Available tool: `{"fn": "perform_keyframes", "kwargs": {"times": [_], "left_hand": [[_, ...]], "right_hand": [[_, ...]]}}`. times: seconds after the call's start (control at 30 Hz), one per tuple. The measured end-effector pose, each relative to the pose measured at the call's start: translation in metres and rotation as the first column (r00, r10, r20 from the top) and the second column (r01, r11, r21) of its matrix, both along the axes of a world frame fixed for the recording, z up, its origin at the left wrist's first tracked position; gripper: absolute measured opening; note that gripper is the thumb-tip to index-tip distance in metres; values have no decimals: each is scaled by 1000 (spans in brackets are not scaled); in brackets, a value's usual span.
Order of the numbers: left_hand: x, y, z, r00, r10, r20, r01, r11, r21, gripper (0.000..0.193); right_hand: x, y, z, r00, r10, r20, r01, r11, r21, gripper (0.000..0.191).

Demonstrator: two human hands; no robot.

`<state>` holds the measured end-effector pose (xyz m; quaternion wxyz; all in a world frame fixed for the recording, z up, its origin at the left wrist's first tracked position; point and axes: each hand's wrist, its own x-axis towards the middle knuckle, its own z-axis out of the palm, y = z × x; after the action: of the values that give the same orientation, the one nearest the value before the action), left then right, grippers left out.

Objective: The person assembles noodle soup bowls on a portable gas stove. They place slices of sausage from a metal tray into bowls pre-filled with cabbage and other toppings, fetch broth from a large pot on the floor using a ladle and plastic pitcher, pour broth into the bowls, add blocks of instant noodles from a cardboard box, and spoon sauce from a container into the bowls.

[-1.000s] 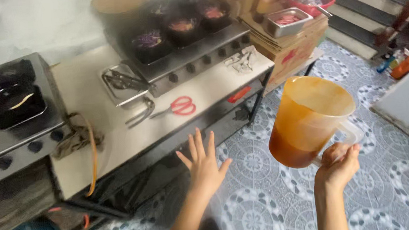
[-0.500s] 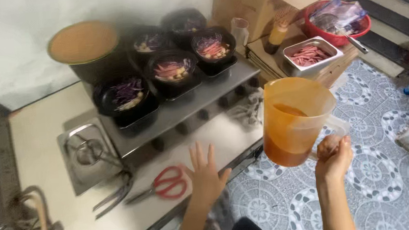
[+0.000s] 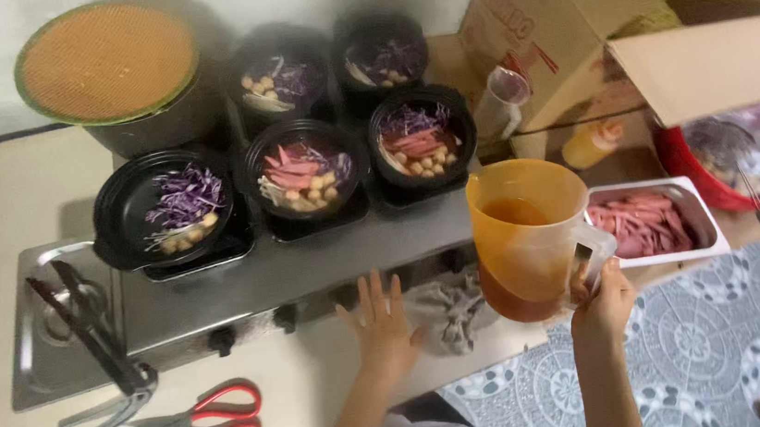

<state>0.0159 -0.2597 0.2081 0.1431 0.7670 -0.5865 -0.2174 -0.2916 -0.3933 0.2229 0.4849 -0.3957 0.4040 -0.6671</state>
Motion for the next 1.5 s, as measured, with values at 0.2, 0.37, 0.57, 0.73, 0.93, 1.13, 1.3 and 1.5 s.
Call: {"fn": "perform_keyframes", "kwargs": {"times": [0.2, 0.37, 0.57, 0.73, 0.93, 1.13, 1.3, 1.5], "left_hand": [[-20, -43, -18, 997, 55, 46, -56, 998, 8, 108], [-22, -60, -17, 993, 105, -59, -98, 989, 115, 104], [-26, -76, -13, 999, 34, -14, -33, 999, 32, 105], [-27, -81, -14, 998, -15, -66, 19, 998, 57, 105], [-33, -83, -15, 993, -39, -109, 34, 998, -50, 103], [-33, -82, -15, 989, -27, -149, 16, 997, -77, 103], [-28, -82, -11, 992, -11, -127, -2, 995, -101, 101], [-25, -84, -7, 990, -34, -138, 29, 999, -36, 102]], "right_hand": [[6, -65, 4, 985, 80, -151, -46, 976, 215, 37], [27, -82, 23, 928, 124, -352, -68, 984, 166, 35], [39, -88, 49, 908, 179, -378, -89, 966, 244, 34], [45, -92, 65, 864, 232, -446, -123, 958, 259, 39], [49, -93, 83, 824, 243, -511, -138, 962, 235, 41], [57, -96, 93, 816, 253, -520, -138, 958, 250, 41], [65, -97, 101, 824, 244, -512, -130, 960, 248, 35], [72, -97, 111, 824, 254, -507, -131, 955, 266, 34]]}}
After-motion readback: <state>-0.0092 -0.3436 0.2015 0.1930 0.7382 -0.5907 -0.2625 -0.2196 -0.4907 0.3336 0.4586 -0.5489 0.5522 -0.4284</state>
